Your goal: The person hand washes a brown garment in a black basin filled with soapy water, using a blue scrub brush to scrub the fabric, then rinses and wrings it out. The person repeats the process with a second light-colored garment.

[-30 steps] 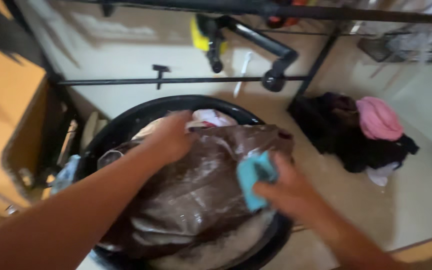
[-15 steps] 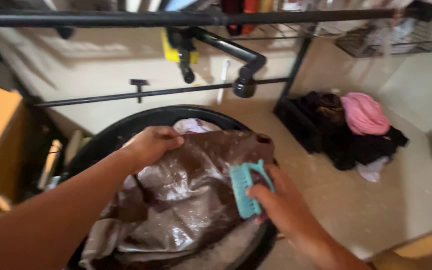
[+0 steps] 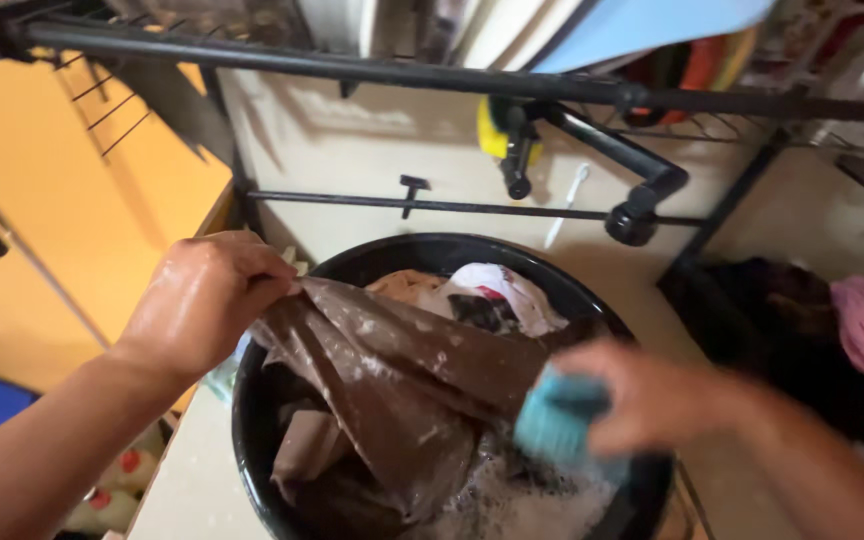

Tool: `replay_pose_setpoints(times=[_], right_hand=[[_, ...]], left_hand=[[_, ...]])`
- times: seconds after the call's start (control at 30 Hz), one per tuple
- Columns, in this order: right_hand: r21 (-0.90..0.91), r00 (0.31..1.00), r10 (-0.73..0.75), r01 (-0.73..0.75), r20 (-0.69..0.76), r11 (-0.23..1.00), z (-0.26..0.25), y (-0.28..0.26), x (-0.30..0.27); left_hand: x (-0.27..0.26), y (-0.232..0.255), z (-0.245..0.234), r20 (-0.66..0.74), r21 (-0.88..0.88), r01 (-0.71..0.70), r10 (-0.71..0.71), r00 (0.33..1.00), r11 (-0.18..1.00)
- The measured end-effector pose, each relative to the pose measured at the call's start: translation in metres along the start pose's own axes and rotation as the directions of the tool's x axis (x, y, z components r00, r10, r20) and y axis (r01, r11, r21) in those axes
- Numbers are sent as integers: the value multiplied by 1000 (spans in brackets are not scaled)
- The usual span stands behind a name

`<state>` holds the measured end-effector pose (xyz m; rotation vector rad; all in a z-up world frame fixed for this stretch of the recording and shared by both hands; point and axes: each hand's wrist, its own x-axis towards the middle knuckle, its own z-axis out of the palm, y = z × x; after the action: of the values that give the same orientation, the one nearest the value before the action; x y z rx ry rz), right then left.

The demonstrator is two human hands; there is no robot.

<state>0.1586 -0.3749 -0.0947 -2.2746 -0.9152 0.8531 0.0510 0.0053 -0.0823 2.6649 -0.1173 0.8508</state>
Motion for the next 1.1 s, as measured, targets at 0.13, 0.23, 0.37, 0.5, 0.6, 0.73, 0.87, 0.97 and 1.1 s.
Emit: replay_pose_setpoints(times=[0.13, 0.23, 0.37, 0.5, 0.6, 0.73, 0.87, 0.97, 1.1], right_hand=[[-129, 998, -5, 13, 64, 992, 68, 18, 12], [-137, 999, -37, 37, 4, 990, 92, 39, 21], [-121, 802, -58, -18, -594, 993, 69, 62, 30], [-628, 500, -518, -70, -694, 775, 40, 80, 50], [-375, 772, -66, -230, -632, 898, 27, 97, 63], [-144, 622, -214, 161, -753, 976, -2, 118, 53], [-50, 596, -84, 73, -798, 996, -39, 126, 41], [-126, 618, -151, 85, -771, 988, -53, 129, 58], [-497, 536, -451, 66, -714, 865, -52, 127, 109]], left_hand=[[-10, 6, 3, -86, -38, 136, -139, 987, 990], [-8, 9, 2, -107, -266, 274, -310, 945, 924], [-4, 16, 1, -103, -442, 294, -373, 922, 847], [-3, 29, 1, -64, -570, 294, -399, 915, 767], [-1, 30, -4, -85, -616, 275, -409, 909, 738], [-13, 12, -22, -65, -615, 350, -487, 871, 707], [-22, -12, -42, 39, -655, 331, -407, 913, 679], [-8, -19, -43, 172, -536, 473, -458, 872, 699], [29, -19, 18, 53, -160, 214, -208, 977, 964]])
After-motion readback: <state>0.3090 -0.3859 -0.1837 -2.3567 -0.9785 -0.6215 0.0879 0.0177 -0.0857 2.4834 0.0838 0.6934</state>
